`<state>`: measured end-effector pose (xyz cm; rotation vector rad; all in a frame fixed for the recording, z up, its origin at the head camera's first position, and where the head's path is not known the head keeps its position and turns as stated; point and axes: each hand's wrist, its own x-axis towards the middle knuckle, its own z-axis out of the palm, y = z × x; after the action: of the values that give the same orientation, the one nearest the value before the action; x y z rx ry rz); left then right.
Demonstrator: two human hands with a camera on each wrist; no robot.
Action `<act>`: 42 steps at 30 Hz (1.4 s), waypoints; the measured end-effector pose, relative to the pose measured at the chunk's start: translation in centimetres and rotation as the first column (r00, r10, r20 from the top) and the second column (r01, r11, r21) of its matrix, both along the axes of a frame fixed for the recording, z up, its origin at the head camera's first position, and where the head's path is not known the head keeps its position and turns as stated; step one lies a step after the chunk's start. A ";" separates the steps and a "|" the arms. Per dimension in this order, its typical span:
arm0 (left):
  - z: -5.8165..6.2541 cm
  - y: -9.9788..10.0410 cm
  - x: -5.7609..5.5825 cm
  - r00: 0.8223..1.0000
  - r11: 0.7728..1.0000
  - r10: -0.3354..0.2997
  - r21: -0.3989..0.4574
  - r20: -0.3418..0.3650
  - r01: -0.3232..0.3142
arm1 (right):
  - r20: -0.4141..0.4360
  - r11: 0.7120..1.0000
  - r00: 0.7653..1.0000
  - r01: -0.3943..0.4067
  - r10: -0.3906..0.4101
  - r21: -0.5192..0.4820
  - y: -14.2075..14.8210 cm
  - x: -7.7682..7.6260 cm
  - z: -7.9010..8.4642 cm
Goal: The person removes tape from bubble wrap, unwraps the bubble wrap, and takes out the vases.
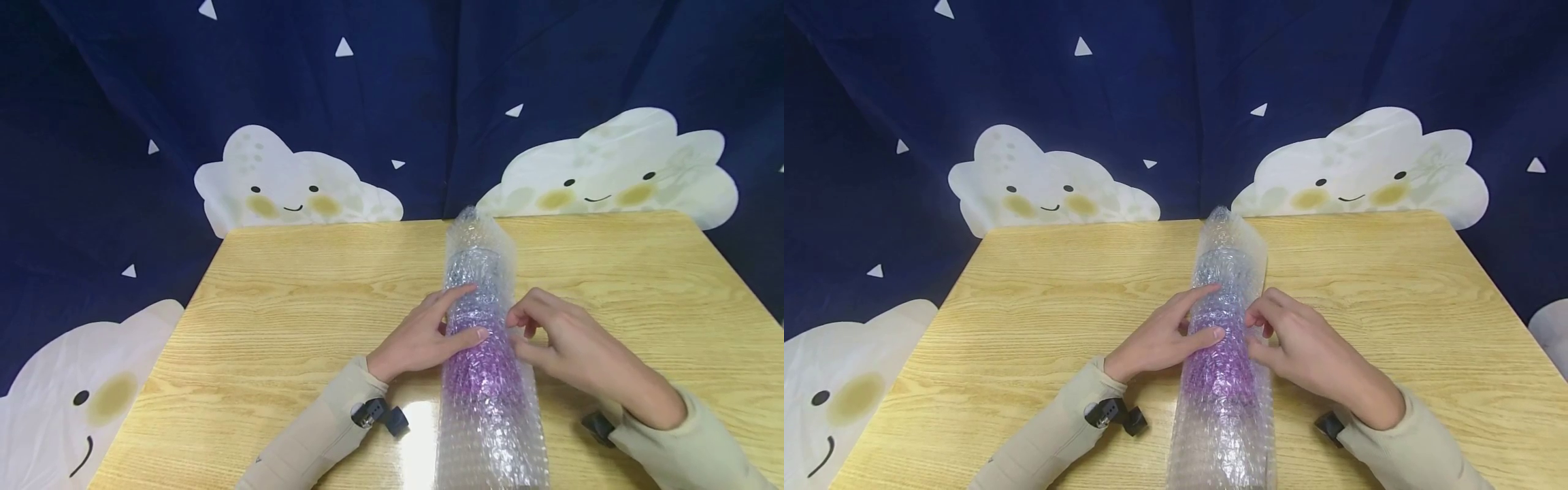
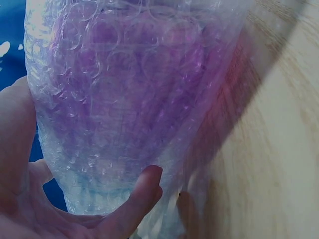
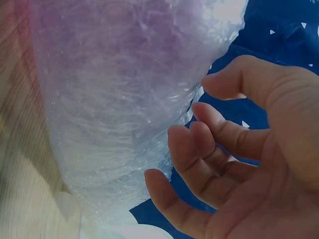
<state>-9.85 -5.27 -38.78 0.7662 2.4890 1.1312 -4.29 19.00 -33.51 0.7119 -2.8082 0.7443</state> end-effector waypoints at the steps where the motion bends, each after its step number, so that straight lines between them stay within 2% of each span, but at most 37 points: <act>1: 0.0 0.0 0.0 1.000 1.000 -0.002 0.001 0.001 0.002 | 0.011 1.000 1.000 -0.002 0.002 0.007 0.0 0.1 0.1; 10: -0.1 0.0 0.0 1.000 1.000 0.001 0.003 0.005 -0.001 | 0.049 0.999 0.998 -0.026 0.025 0.025 -0.2 1.1 0.4; 18: 0.0 0.1 0.1 1.000 1.000 -0.005 0.012 0.000 0.005 | -0.017 0.998 0.997 -0.069 0.069 -0.010 -0.2 1.5 0.1; 33: -0.1 0.0 0.1 1.000 1.000 -0.012 0.006 -0.016 0.012 | -0.035 0.999 0.999 -0.034 0.033 -0.024 -0.6 1.7 0.0; 42: -0.1 0.0 0.1 0.999 1.000 -0.019 0.017 -0.026 0.019 | -0.011 0.998 0.999 -0.038 0.037 -0.054 -0.7 1.5 -0.3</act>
<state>-9.79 -5.23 -38.88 0.8123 2.4904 1.1448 -2.76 18.29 -33.84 0.7589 -2.7612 0.8177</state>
